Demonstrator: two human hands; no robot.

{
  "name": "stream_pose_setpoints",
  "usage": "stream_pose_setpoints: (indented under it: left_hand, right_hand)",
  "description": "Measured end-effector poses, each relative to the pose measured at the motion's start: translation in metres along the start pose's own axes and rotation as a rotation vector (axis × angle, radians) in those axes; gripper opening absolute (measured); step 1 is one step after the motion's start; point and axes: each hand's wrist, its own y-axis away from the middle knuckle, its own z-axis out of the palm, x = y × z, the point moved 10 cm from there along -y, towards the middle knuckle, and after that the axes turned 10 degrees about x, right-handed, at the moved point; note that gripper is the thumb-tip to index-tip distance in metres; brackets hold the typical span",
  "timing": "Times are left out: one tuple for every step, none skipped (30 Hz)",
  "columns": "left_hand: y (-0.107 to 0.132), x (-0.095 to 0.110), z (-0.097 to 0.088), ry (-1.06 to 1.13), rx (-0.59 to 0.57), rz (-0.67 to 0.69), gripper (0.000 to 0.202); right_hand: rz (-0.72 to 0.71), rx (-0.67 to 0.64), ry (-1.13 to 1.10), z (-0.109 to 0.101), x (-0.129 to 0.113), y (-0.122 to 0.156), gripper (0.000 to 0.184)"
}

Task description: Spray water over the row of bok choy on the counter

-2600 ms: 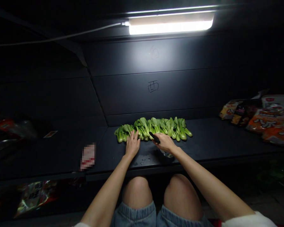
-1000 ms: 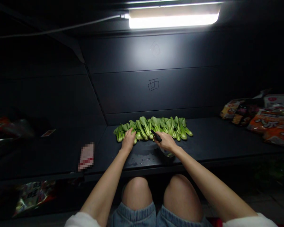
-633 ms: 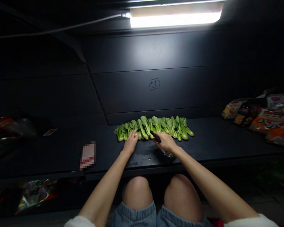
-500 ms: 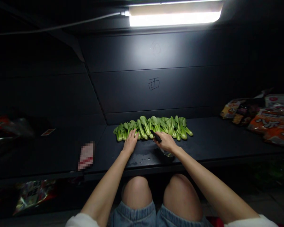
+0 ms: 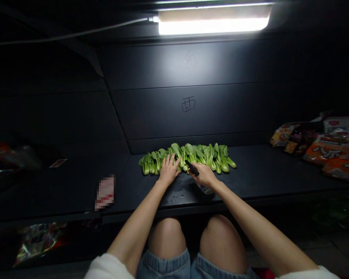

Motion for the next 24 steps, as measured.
stream_pose_setpoints:
  left_hand:
    - [-0.004, 0.004, 0.006, 0.007, -0.034, 0.028, 0.065]
    - [-0.007, 0.007, 0.012, 0.018, -0.071, 0.053, 0.062]
    - [-0.009, 0.008, 0.018, 0.028, -0.105, 0.073, 0.06]
    - [-0.011, 0.008, 0.021, 0.033, -0.128, 0.084, 0.058]
    - [-0.012, 0.006, 0.023, 0.033, -0.139, 0.09, 0.055]
    - [-0.013, 0.003, 0.023, 0.027, -0.14, 0.094, 0.052]
    - [-0.012, -0.001, 0.021, 0.016, -0.131, 0.094, 0.048]
    - [-0.011, -0.006, 0.019, 0.001, -0.121, 0.088, 0.045]
    - [-0.009, -0.011, 0.017, -0.013, -0.114, 0.077, 0.042]
    - [-0.007, -0.018, 0.015, -0.025, -0.108, 0.054, 0.041]
    - [-0.004, -0.024, 0.012, -0.029, -0.096, 0.029, 0.042]
    - [-0.001, -0.027, 0.01, -0.033, -0.089, 0.015, 0.042]
    - [0.001, -0.029, 0.009, -0.04, -0.087, 0.005, 0.043]
    - [0.003, -0.03, 0.008, -0.046, -0.087, 0.0, 0.045]
    - [0.005, -0.029, 0.007, -0.048, -0.089, -0.002, 0.047]
    - [0.006, -0.028, 0.005, -0.046, -0.088, -0.004, 0.05]
    - [0.006, -0.026, 0.003, -0.039, -0.083, -0.008, 0.053]
    - [0.006, -0.025, 0.001, -0.028, -0.075, -0.014, 0.056]
    - [0.007, -0.024, -0.002, -0.017, -0.068, -0.023, 0.058]
    - [0.008, -0.024, -0.005, -0.01, -0.063, -0.035, 0.059]
    - [0.01, -0.026, -0.007, -0.009, -0.056, -0.05, 0.058]
    - [0.012, -0.028, -0.01, -0.013, -0.048, -0.065, 0.056]
    - [0.015, -0.032, -0.013, -0.021, -0.036, -0.082, 0.054]
    - [0.019, -0.036, -0.016, -0.032, -0.022, -0.1, 0.052]
  right_hand:
    - [0.011, 0.004, -0.01, -0.001, 0.003, 0.0, 0.031]
    - [0.02, 0.007, -0.018, -0.002, 0.005, 0.001, 0.03]
    - [0.027, 0.009, -0.025, -0.003, 0.007, 0.001, 0.03]
    - [0.029, 0.011, -0.03, -0.004, 0.008, 0.001, 0.03]
    - [0.028, 0.011, -0.033, -0.005, 0.009, 0.001, 0.03]
    - [0.025, 0.011, -0.033, -0.006, 0.008, 0.001, 0.03]
    - [0.022, 0.007, -0.029, -0.006, 0.007, 0.001, 0.03]
    - [0.019, -0.001, -0.022, -0.006, 0.006, 0.001, 0.03]
    - [0.018, -0.011, -0.013, -0.005, 0.005, 0.001, 0.03]
    - [0.019, -0.02, -0.003, -0.004, 0.004, 0.001, 0.03]
    - [0.02, -0.026, 0.006, -0.003, 0.004, 0.0, 0.031]
    - [0.018, -0.031, 0.012, -0.002, 0.003, 0.0, 0.032]
    - [0.011, -0.033, 0.014, -0.001, 0.001, -0.001, 0.032]
    - [0.001, -0.036, 0.014, 0.0, -0.001, -0.001, 0.033]
    - [-0.01, -0.038, 0.013, 0.001, -0.003, -0.002, 0.034]
    - [-0.023, -0.043, 0.012, 0.002, -0.005, -0.002, 0.034]
    - [-0.035, -0.048, 0.012, 0.003, -0.006, -0.001, 0.034]
    - [-0.045, -0.052, 0.014, 0.004, -0.008, -0.001, 0.034]
    - [-0.055, -0.056, 0.017, 0.005, -0.009, -0.001, 0.034]
    - [-0.062, -0.058, 0.021, 0.005, -0.01, 0.0, 0.033]
    - [-0.067, -0.056, 0.024, 0.006, -0.011, 0.0, 0.034]
    - [-0.07, -0.054, 0.028, 0.006, -0.011, 0.0, 0.034]
    - [-0.07, -0.053, 0.032, 0.006, -0.011, 0.0, 0.035]
    - [-0.07, -0.054, 0.036, 0.007, -0.012, -0.001, 0.036]
